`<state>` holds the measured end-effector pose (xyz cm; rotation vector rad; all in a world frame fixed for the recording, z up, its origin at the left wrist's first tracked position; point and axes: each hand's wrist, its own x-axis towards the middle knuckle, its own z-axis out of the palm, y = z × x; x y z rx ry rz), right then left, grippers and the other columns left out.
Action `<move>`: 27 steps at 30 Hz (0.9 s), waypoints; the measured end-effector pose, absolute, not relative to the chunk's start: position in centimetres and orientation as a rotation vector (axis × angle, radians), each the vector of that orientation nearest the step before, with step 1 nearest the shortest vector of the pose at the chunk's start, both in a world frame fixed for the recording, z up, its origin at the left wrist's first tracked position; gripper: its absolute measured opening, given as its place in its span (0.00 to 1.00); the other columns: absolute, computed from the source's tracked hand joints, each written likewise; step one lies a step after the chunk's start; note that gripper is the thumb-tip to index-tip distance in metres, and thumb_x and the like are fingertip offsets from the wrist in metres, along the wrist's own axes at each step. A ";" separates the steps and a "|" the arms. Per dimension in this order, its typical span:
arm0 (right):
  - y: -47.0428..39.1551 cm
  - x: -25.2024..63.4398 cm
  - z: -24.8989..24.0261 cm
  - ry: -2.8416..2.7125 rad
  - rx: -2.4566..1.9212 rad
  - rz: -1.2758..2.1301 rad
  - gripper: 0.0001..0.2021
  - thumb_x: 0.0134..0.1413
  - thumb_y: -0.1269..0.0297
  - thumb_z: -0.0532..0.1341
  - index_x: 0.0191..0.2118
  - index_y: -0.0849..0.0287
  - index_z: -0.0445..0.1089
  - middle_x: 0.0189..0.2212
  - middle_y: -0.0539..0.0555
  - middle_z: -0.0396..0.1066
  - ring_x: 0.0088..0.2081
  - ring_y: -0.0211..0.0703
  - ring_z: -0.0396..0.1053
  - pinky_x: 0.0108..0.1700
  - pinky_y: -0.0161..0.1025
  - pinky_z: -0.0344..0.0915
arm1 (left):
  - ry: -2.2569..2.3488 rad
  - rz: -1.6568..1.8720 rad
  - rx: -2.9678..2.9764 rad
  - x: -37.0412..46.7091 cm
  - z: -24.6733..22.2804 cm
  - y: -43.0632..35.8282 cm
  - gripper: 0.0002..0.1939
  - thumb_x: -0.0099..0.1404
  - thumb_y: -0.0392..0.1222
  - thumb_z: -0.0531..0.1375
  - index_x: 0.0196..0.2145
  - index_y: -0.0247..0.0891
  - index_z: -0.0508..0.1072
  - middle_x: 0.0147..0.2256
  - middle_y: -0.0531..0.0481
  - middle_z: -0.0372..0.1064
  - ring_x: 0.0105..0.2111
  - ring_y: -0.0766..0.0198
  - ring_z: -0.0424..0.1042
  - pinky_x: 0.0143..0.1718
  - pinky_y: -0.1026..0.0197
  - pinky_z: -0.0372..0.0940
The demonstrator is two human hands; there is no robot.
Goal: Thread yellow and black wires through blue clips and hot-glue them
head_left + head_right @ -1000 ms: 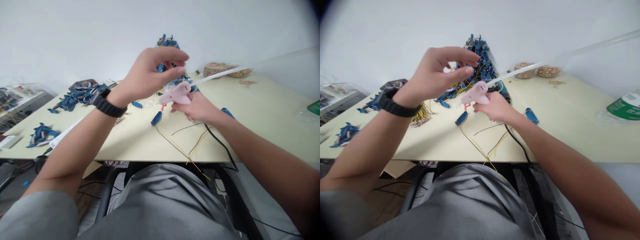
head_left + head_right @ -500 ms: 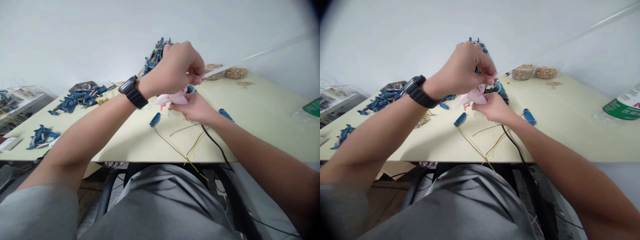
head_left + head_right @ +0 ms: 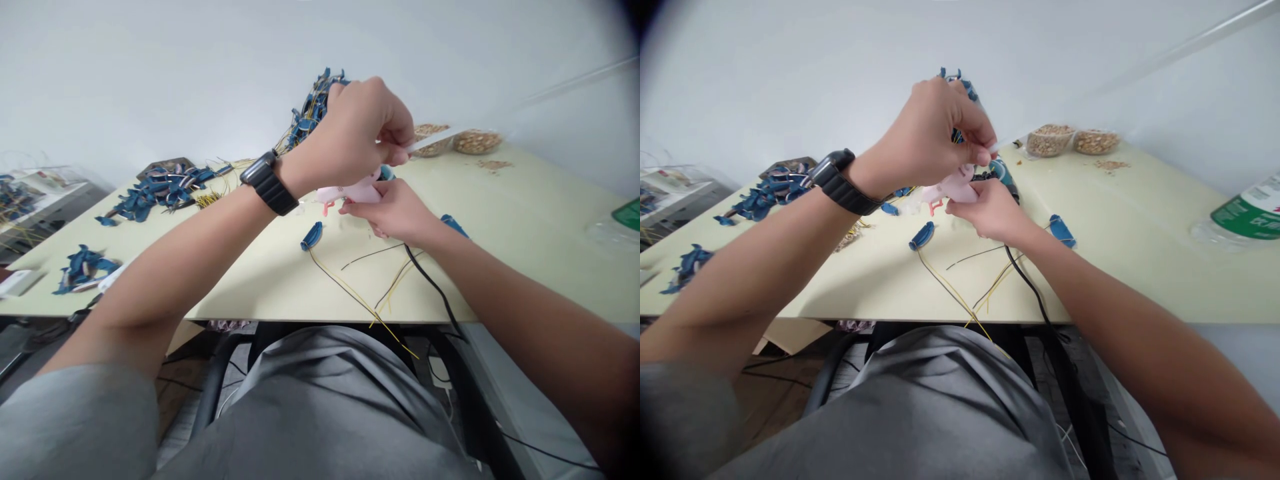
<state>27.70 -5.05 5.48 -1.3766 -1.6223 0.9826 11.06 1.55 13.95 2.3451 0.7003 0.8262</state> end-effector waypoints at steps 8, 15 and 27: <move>-5.1 28.0 5.6 -1.640 -1.380 0.970 0.07 0.68 0.67 0.79 0.37 0.55 0.85 0.19 0.48 0.65 0.19 0.40 0.60 0.22 0.41 0.58 | 0.712 1.039 2.538 2.6 12.1 3.0 0.34 0.83 0.77 0.69 0.59 0.43 0.89 0.62 0.37 0.87 0.62 0.40 0.83 0.71 0.41 0.73; -4.6 28.9 5.4 -1.605 -1.292 1.181 0.09 0.65 0.66 0.82 0.39 0.56 0.82 0.19 0.46 0.64 0.19 0.36 0.54 0.21 0.40 0.53 | 0.876 0.267 2.287 -5.4 4.8 4.5 0.59 0.53 0.68 0.91 0.77 0.46 0.83 0.78 0.34 0.79 0.68 0.34 0.82 0.70 0.46 0.74; -6.0 28.9 6.9 -1.529 -1.300 1.354 0.09 0.74 0.75 0.70 0.38 0.60 0.84 0.15 0.44 0.59 0.19 0.35 0.49 0.25 0.41 0.47 | 0.893 0.268 2.170 -3.0 1.2 4.3 0.57 0.47 0.60 0.92 0.72 0.42 0.85 0.68 0.37 0.83 0.67 0.36 0.79 0.73 0.45 0.72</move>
